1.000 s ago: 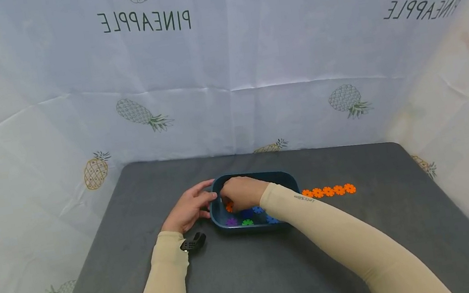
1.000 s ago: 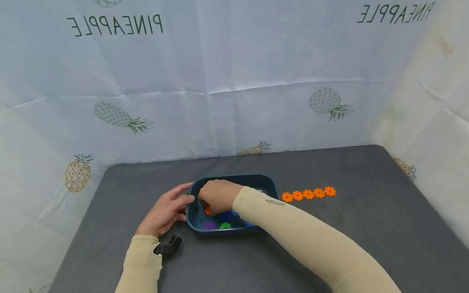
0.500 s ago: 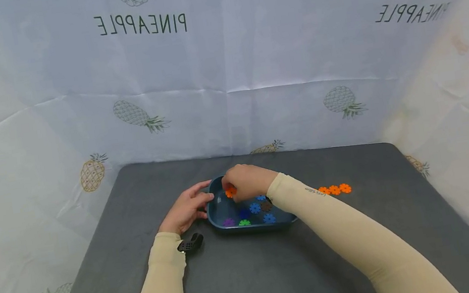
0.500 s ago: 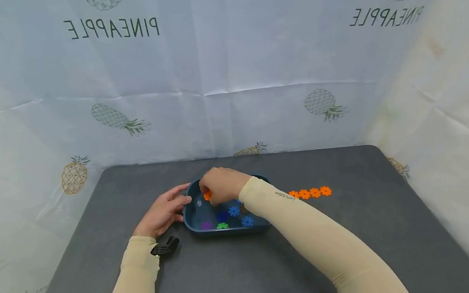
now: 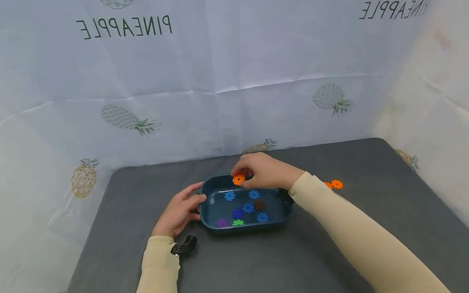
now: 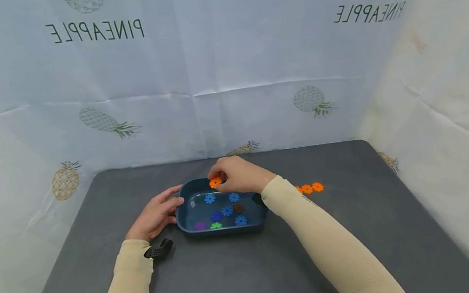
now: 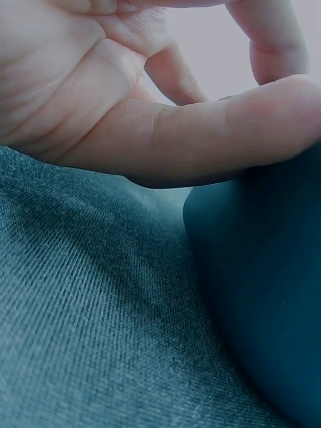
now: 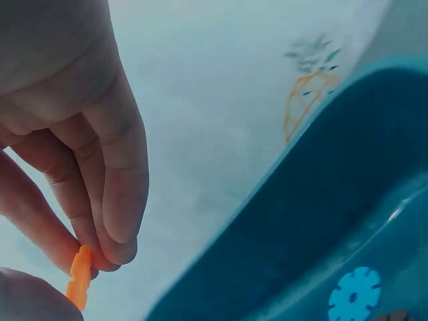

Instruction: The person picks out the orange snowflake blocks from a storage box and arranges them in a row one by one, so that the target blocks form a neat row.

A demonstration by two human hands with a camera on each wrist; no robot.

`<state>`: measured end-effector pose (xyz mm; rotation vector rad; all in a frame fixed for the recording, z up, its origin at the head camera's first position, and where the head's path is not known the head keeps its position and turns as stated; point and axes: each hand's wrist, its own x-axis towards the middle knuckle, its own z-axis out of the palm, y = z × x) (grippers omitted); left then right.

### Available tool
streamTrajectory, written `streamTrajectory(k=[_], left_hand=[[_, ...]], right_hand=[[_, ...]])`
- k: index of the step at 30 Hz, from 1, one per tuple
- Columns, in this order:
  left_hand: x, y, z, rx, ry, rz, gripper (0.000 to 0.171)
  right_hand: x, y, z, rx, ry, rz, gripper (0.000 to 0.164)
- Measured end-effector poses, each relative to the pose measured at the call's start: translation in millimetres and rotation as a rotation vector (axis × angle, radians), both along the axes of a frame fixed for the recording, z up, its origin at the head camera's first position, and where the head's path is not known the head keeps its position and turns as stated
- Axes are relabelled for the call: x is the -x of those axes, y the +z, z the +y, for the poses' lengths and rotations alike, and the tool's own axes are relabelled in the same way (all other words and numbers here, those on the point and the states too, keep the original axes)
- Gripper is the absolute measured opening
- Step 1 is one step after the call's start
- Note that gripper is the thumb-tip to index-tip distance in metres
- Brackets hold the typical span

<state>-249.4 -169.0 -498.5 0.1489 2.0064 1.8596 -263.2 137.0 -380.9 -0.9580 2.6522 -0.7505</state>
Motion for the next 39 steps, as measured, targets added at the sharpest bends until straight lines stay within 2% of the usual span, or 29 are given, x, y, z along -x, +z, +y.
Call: streamTrajectory(k=[8,13,21,30,39], left_hand=[[-0.5,-1.4,1.7,0.002,0.019,-0.007,0.067],[0.4,-1.2,4.6,-0.011,0.044,-0.039,0.066],[-0.4,-1.4,5.9,-0.025,0.025,-0.055,0.068],[-3.6,-1.2,-4.7,-0.017,0.019,-0.041,0.073],[-1.0,-3.7,3.8,-0.043,0.010,-0.063,0.074]], right_hand=[[-18.9,-16.2,63.4,0.277,-0.239,-0.093,0.035],[-25.8,-35.6,99.2,0.353,-0.343,-0.096,0.036],[-32.0,-64.4,158.2,0.337,-0.475,-0.084,0.044],[-42.7,-82.9,209.9,0.315,-0.609,-0.040,0.045],[-51.5,-92.3,245.9,0.220,-0.711,-0.023,0.045]])
